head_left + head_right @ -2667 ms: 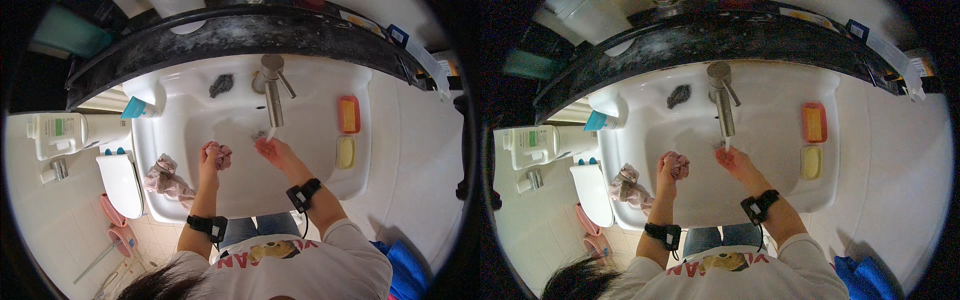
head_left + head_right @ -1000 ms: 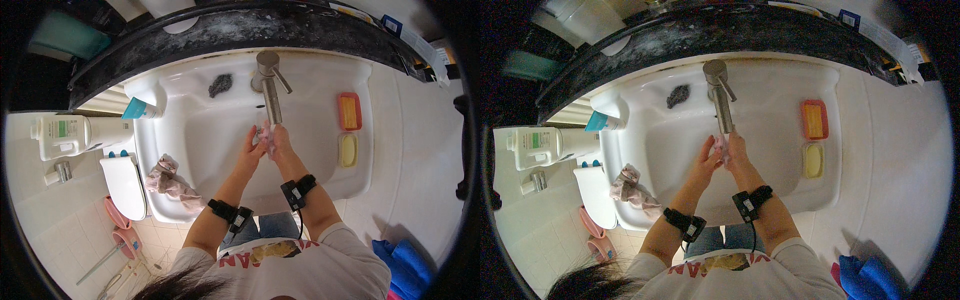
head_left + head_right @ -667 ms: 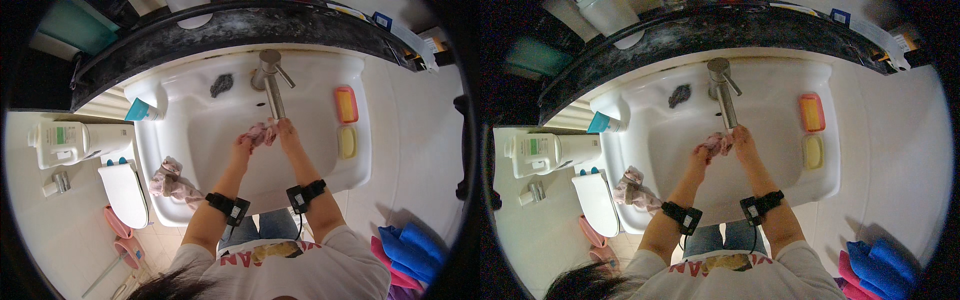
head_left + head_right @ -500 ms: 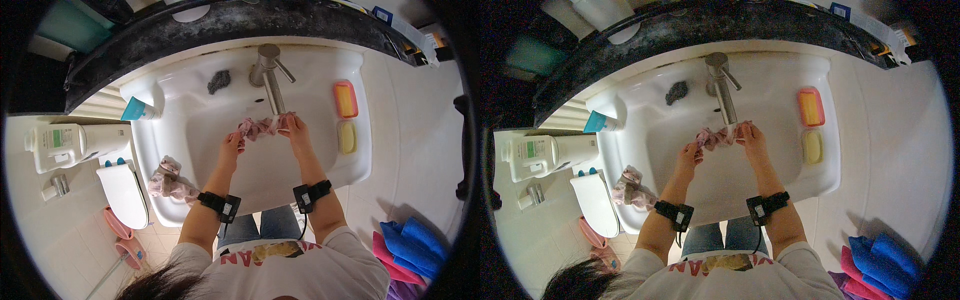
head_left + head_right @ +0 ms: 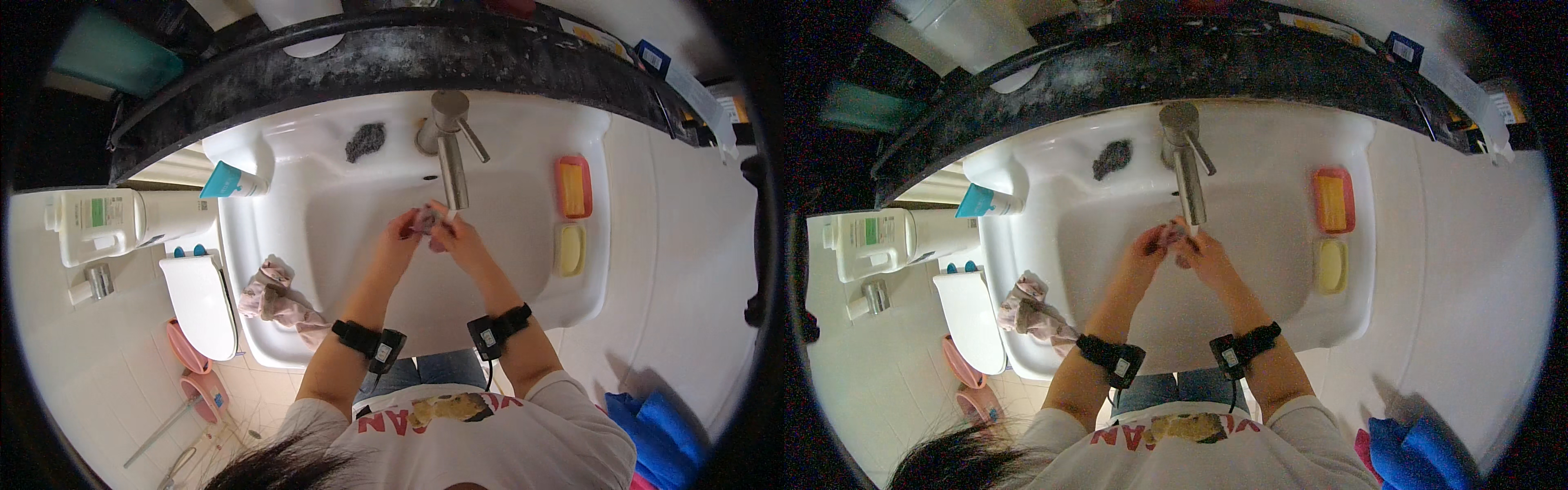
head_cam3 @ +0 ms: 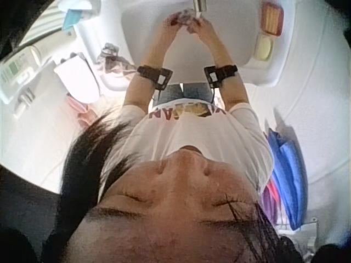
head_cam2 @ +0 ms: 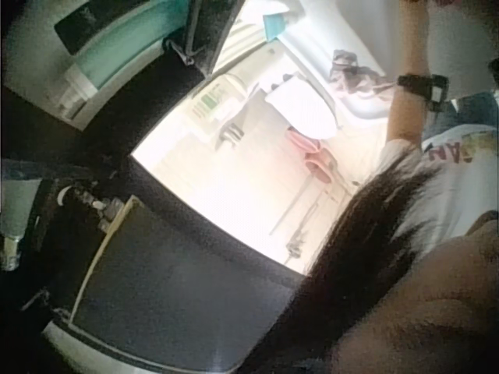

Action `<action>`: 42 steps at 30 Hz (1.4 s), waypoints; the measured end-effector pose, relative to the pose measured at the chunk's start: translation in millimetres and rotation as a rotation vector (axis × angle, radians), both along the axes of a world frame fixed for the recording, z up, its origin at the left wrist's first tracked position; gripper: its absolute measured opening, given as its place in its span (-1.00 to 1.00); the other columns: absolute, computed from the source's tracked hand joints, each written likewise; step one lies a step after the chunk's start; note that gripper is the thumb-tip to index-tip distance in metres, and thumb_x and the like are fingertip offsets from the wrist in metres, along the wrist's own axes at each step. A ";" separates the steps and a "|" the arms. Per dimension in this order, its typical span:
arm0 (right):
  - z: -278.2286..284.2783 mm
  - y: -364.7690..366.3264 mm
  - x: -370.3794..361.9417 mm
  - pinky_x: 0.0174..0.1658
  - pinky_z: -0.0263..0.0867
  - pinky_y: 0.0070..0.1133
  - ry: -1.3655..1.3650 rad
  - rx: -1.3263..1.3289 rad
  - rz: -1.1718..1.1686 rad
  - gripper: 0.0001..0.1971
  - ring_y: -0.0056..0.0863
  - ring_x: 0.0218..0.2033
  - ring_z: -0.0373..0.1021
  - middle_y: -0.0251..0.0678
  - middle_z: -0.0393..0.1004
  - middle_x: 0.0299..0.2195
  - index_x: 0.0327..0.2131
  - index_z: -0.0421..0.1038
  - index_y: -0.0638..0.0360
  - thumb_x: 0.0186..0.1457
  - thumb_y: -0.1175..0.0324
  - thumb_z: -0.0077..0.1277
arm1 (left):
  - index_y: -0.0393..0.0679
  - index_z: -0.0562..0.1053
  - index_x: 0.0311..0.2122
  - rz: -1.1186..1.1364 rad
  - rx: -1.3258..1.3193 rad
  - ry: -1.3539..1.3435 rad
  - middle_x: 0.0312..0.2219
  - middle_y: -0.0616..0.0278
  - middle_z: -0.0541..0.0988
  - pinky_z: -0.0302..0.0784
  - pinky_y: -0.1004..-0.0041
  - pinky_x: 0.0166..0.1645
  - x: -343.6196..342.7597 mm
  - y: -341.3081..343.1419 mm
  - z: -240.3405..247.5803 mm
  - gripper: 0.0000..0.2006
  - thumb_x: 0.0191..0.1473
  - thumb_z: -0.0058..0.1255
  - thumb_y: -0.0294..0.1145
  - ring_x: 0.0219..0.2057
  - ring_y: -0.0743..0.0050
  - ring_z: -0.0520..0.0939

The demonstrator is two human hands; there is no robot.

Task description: The person washes a small piece of cloth by hand in a bathroom sink. They wet the cloth, apply soap, scrub it, rinse it under running water, and wring it out.

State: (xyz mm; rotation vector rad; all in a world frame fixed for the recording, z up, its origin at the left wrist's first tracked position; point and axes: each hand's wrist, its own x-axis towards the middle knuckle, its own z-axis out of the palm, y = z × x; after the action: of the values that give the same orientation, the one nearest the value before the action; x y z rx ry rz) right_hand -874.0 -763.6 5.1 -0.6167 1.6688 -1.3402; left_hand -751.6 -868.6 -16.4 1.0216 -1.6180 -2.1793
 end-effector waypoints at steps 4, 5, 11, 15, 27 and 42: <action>11.3 -12.4 -10.8 -0.51 0.30 -0.64 0.104 0.266 -0.059 -0.84 -0.57 -0.61 0.32 -0.34 0.41 -0.53 -0.26 0.33 0.23 0.14 0.37 -0.15 | -0.19 0.27 0.02 0.033 0.228 -0.004 -0.16 0.26 0.43 0.31 0.37 -0.10 -11.4 3.7 5.7 -0.54 0.07 -0.03 -0.17 -0.18 0.40 0.42; 15.4 -14.7 -14.1 -0.51 0.30 -0.64 -0.060 0.207 -0.136 -0.83 -0.57 -0.61 0.33 -0.34 0.41 -0.51 -0.24 0.32 0.24 0.15 0.37 -0.17 | -0.18 0.24 0.05 0.189 0.256 -0.132 -0.13 0.24 0.40 0.32 0.33 -0.10 -11.6 4.1 5.9 -0.51 0.07 -0.04 -0.14 -0.16 0.37 0.42; 30.6 -15.5 -10.6 -0.54 0.29 -0.69 -0.797 0.133 -0.400 -0.71 -0.65 -0.59 0.31 -0.39 0.40 -0.50 -0.12 0.28 0.17 0.17 0.22 -0.20 | -0.14 0.31 -0.10 0.254 1.078 0.220 -0.19 0.18 0.43 0.47 0.22 -0.23 -25.8 8.7 -15.4 -0.56 0.09 -0.14 0.02 -0.22 0.30 0.49; 11.9 -6.7 -23.4 -0.49 0.33 -0.69 -0.356 0.104 -0.200 -0.69 -0.69 -0.62 0.25 -0.42 0.36 -0.48 -0.10 0.26 0.18 0.16 0.23 -0.22 | -0.09 0.36 -0.19 0.421 0.959 0.317 -0.37 0.22 0.49 0.50 0.41 -0.37 -46.3 6.1 -28.9 -0.63 0.12 -0.19 0.02 -0.39 0.43 0.53; -3.4 -4.2 5.6 -0.49 0.23 -0.64 -0.204 0.116 -0.299 -0.80 -0.69 -0.57 0.21 -0.43 0.23 -0.52 -0.31 0.18 0.16 0.17 0.25 -0.13 | -0.20 0.32 -0.18 0.614 0.171 -0.224 -0.40 0.09 0.44 0.41 0.32 -0.29 -86.3 23.8 -30.8 -0.73 0.08 -0.04 -0.27 -0.37 0.27 0.49; -23.3 -20.7 -39.0 -0.52 0.22 -0.66 0.081 0.349 -0.251 -0.75 -0.63 -0.56 0.31 -0.37 0.39 -0.58 -0.34 0.38 0.28 0.15 0.25 -0.10 | -0.18 0.39 -0.31 0.293 0.346 -0.157 -0.49 0.23 0.49 0.37 0.45 -0.49 -44.4 15.1 -60.6 -0.72 0.05 -0.02 -0.16 -0.53 0.37 0.49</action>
State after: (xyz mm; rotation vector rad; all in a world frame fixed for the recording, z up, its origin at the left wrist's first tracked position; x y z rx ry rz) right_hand -913.0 -784.3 -18.2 -0.2658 2.0389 -1.1642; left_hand -796.0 -853.6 -77.0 1.4551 -1.0764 -2.2619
